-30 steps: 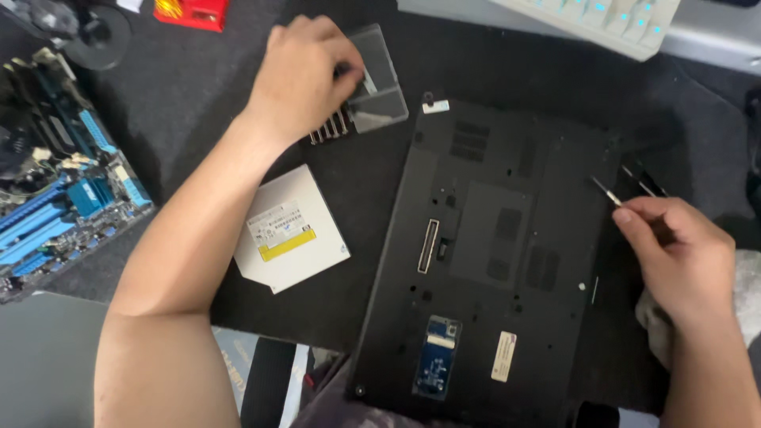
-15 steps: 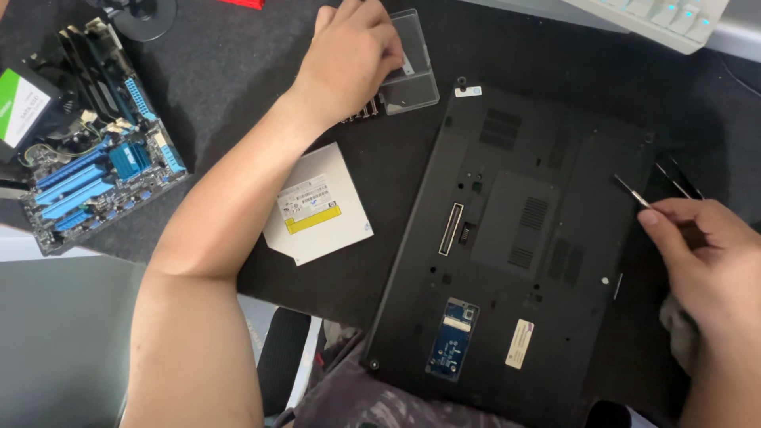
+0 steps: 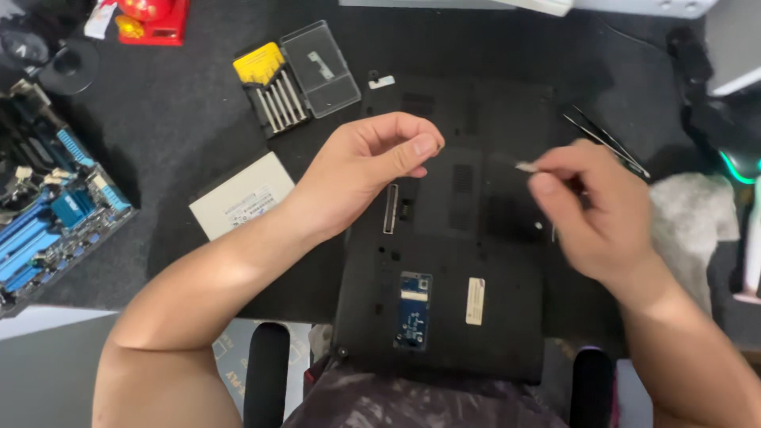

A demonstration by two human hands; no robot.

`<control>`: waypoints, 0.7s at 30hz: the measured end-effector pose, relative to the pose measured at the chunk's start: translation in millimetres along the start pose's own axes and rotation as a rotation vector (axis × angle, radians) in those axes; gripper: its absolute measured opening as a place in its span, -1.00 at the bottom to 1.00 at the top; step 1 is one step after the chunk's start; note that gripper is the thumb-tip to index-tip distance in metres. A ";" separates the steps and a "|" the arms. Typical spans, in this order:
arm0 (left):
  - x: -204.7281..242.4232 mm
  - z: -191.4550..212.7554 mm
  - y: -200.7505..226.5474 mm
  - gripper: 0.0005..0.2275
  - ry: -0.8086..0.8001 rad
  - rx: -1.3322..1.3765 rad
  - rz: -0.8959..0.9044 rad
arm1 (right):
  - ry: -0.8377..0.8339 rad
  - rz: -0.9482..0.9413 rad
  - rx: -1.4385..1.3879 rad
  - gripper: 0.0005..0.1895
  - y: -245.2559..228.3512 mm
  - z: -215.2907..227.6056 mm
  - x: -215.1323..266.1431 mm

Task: The person removes a small cover from the bottom of a laptop, then uses a screwdriver to remove several screws. They lift out a hard drive and place it on the desk, then remove a small metal bracket from the laptop chassis.

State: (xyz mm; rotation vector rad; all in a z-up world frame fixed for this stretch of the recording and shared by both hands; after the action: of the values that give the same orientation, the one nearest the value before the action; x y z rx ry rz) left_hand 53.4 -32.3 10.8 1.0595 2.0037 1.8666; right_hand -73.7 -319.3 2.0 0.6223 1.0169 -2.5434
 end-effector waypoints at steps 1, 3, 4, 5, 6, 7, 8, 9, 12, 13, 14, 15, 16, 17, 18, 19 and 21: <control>-0.9 -2.4 -6.9 -0.80 -0.023 0.087 0.004 | -0.084 0.054 0.082 -0.92 -19.1 0.4 -12.9; -1.6 -6.7 -15.7 -0.81 -0.035 0.118 0.003 | -0.055 0.152 0.135 -0.92 -23.9 -4.2 -14.6; -2.1 -7.4 -19.6 -0.81 -0.042 0.155 0.001 | -0.033 0.255 0.186 -0.90 -26.2 -7.3 -17.4; -1.5 -8.2 -21.0 -0.81 -0.039 0.153 -0.002 | -0.031 0.258 0.185 -0.90 -26.9 -7.8 -17.7; -1.5 -8.3 -22.6 -0.82 -0.023 0.149 0.001 | -0.013 0.286 0.186 -0.91 -27.3 -8.7 -18.4; -1.2 -8.8 -25.5 -0.83 -0.006 0.148 0.009 | 0.002 0.309 0.186 -0.91 -27.8 -9.7 -18.0; -2.1 -9.7 -26.8 -0.83 -0.004 0.149 0.011 | 0.001 0.309 0.183 -0.91 -27.5 -10.6 -17.7; -3.1 -10.4 -28.5 -0.84 -0.004 0.159 0.018 | 0.011 0.315 0.182 -0.90 -27.0 -11.6 -17.4; -4.2 -13.8 -29.3 -0.84 0.013 0.152 0.026 | 0.010 0.321 0.180 -0.90 -25.3 -14.6 -18.6; -4.9 -15.2 -28.4 -0.83 0.026 0.132 0.021 | 0.003 0.323 0.184 -0.90 -24.9 -15.4 -19.0; -5.5 -15.3 -29.3 -0.83 0.022 0.131 0.029 | 0.003 0.315 0.183 -0.90 -22.8 -17.0 -18.1; -5.9 -15.2 -30.0 -0.83 0.032 0.121 0.029 | 0.015 0.334 0.182 -0.91 -21.0 -18.6 -17.5; -6.0 -15.0 -30.7 -0.84 0.041 0.111 0.028 | 0.027 0.353 0.182 -0.91 -19.5 -20.2 -16.7; -5.8 -15.6 -30.4 -0.84 0.039 0.111 0.034 | 0.027 0.347 0.181 -0.91 -17.6 -21.6 -16.1; -5.2 -16.1 -30.2 -0.84 0.056 0.090 0.042 | 0.032 0.360 0.186 -0.90 -16.3 -23.1 -15.4; -4.2 -16.2 -29.9 -0.83 0.075 0.069 0.049 | 0.036 0.375 0.191 -0.90 -15.2 -24.7 -15.3; -2.1 -17.2 -26.5 -0.83 0.086 0.042 0.047 | 0.032 0.383 0.198 -0.89 -15.1 -26.5 -14.8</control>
State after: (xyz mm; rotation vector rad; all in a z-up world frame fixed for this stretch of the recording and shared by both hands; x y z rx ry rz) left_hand 35.2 -45.5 -11.5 1.0630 2.0912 1.9334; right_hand -60.7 -288.1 0.8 0.8263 0.5878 -2.3104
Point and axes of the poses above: each hand's wrist, its own x-axis away from the middle knuckle, its own z-axis out of the back of the hand, y = z × x, the point moved 1 cm from there along -x, towards the middle knuckle, and after that the axes turned 14 degrees about z, right-handed, at the moved point
